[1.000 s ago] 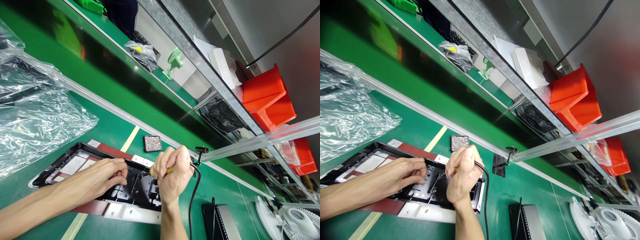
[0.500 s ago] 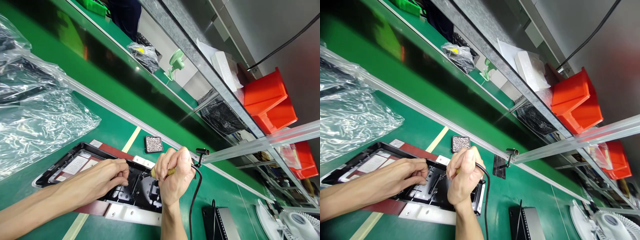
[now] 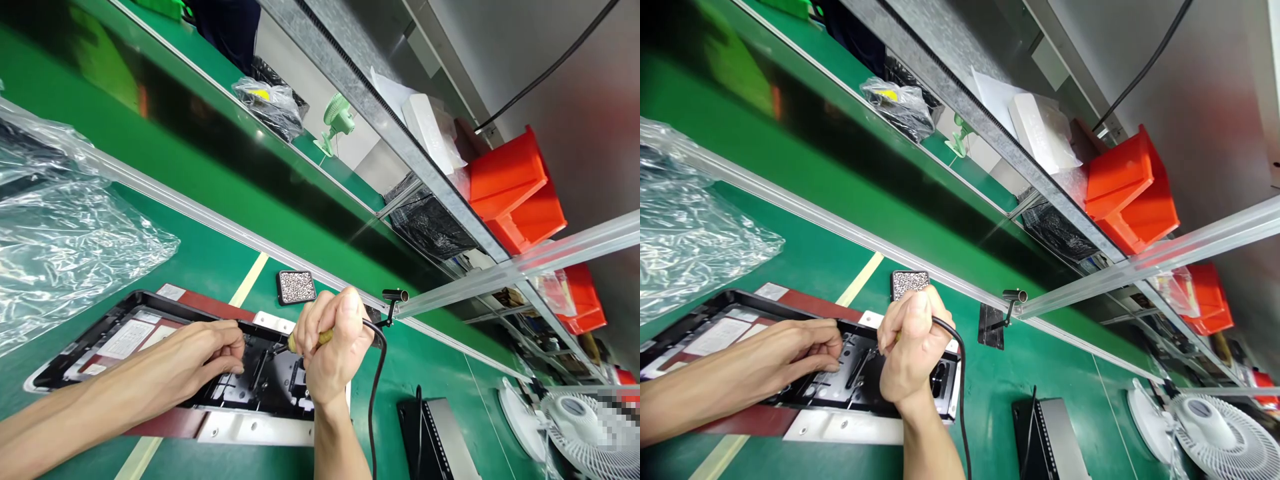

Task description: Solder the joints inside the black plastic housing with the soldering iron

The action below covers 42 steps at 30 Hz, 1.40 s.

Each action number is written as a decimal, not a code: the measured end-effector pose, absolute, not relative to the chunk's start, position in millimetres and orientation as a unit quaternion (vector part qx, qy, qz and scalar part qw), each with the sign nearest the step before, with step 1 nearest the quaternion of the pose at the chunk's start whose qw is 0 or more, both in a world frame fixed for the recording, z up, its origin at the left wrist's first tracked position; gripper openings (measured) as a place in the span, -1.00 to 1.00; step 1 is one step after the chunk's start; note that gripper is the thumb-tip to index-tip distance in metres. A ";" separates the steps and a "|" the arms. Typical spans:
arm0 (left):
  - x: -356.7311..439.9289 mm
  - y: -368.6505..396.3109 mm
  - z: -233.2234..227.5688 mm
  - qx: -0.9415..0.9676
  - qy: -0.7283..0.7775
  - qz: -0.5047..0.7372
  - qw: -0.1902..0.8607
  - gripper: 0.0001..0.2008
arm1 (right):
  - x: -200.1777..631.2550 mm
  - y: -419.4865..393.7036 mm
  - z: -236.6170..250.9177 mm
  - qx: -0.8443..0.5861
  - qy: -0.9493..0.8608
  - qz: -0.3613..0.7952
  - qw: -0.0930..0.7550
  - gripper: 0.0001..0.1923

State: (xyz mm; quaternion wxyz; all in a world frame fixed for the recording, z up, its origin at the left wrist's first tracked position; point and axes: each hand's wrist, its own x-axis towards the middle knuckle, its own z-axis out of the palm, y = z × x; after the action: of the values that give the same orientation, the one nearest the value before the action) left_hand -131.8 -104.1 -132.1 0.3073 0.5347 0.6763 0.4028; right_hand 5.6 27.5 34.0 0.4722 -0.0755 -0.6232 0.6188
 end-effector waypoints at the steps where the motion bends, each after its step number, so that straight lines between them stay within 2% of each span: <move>1: -131.5 -104.5 -128.8 0.532 0.677 0.404 0.310 -0.69 | 5.5 27.5 34.0 -0.074 -0.623 0.617 0.474 -0.32; 8: -129.4 -106.1 -115.2 0.524 0.680 0.405 0.316 -0.68 | 5.6 27.2 33.2 -0.078 -0.624 0.616 0.474 -0.33; 18: -134.4 -101.6 -148.1 0.550 0.672 0.392 0.305 -0.63 | 6.9 27.8 32.9 -0.071 -0.608 0.635 0.472 -0.37; 26: -129.2 -105.1 -133.2 0.529 0.685 0.404 0.298 -0.69 | 7.5 29.0 31.3 -0.066 -0.606 0.640 0.468 -0.37; 34: -133.3 -101.7 -151.9 0.557 0.682 0.387 0.274 -0.63 | 7.6 27.3 34.2 -0.068 -0.613 0.639 0.460 -0.35; 42: -131.9 -102.4 -151.8 0.566 0.672 0.398 0.264 -0.58 | 11.2 30.3 31.7 -0.060 -0.625 0.629 0.458 -0.36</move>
State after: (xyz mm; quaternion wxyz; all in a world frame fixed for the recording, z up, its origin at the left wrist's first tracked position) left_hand -131.9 -102.4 -151.8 0.2642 0.5658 0.6720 0.3982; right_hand 11.2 30.3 31.7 0.4581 -0.0599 -0.6253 0.6290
